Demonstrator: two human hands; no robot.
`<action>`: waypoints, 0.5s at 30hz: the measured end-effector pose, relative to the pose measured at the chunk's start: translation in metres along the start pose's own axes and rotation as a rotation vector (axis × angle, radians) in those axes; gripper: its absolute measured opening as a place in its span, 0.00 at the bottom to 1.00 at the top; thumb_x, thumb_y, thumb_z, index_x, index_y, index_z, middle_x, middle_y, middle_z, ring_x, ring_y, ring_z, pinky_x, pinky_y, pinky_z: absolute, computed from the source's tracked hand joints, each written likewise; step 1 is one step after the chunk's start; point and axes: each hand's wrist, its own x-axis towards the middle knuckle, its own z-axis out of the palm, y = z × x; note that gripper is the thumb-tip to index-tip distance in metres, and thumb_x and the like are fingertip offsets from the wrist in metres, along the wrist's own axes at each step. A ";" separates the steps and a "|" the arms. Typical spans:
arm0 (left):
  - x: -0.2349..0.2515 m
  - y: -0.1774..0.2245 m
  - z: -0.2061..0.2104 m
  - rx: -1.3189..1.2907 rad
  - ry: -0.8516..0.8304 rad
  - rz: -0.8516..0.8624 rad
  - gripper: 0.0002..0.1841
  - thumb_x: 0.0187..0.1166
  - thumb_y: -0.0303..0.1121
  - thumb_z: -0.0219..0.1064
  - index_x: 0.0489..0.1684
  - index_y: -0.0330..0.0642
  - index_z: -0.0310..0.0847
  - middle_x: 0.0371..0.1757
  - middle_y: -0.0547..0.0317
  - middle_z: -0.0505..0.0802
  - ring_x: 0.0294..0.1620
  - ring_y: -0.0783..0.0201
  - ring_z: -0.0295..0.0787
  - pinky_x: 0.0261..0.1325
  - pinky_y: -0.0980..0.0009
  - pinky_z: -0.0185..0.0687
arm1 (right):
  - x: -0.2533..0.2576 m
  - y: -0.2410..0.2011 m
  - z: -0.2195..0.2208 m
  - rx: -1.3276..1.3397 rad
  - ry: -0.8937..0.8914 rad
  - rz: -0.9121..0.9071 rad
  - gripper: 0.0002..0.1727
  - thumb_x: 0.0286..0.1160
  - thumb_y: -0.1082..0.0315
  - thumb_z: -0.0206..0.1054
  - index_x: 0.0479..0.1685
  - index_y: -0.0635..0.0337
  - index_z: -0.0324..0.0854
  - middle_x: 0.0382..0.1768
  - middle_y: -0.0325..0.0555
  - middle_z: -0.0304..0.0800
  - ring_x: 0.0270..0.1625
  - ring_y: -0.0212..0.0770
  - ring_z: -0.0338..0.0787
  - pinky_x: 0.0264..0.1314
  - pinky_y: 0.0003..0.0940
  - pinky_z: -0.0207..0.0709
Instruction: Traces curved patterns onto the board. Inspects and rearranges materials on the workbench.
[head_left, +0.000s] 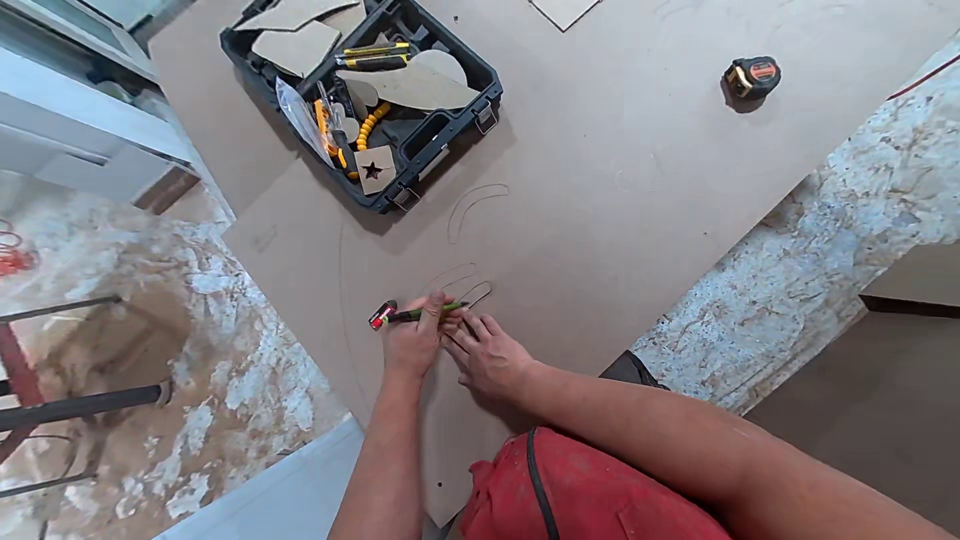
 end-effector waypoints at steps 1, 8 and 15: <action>0.000 -0.005 0.000 -0.041 -0.038 0.042 0.16 0.89 0.41 0.62 0.53 0.38 0.90 0.43 0.54 0.99 0.42 0.60 0.99 0.53 0.59 0.97 | -0.001 0.000 0.000 -0.010 0.004 -0.005 0.38 0.89 0.42 0.53 0.94 0.51 0.57 0.95 0.48 0.52 0.96 0.61 0.45 0.92 0.63 0.48; 0.006 -0.011 0.009 0.249 -0.073 0.096 0.03 0.78 0.35 0.72 0.43 0.51 0.89 0.39 0.67 0.94 0.39 0.70 0.90 0.46 0.62 0.88 | -0.001 -0.001 -0.002 -0.019 -0.013 0.002 0.37 0.89 0.41 0.52 0.90 0.55 0.63 0.91 0.53 0.61 0.94 0.62 0.51 0.93 0.62 0.44; 0.011 -0.018 0.012 0.384 -0.068 0.146 0.05 0.78 0.37 0.71 0.42 0.53 0.93 0.40 0.68 0.96 0.42 0.70 0.93 0.48 0.57 0.89 | 0.000 0.000 -0.003 -0.026 -0.039 -0.005 0.37 0.89 0.41 0.51 0.87 0.57 0.67 0.91 0.54 0.60 0.95 0.62 0.49 0.93 0.63 0.44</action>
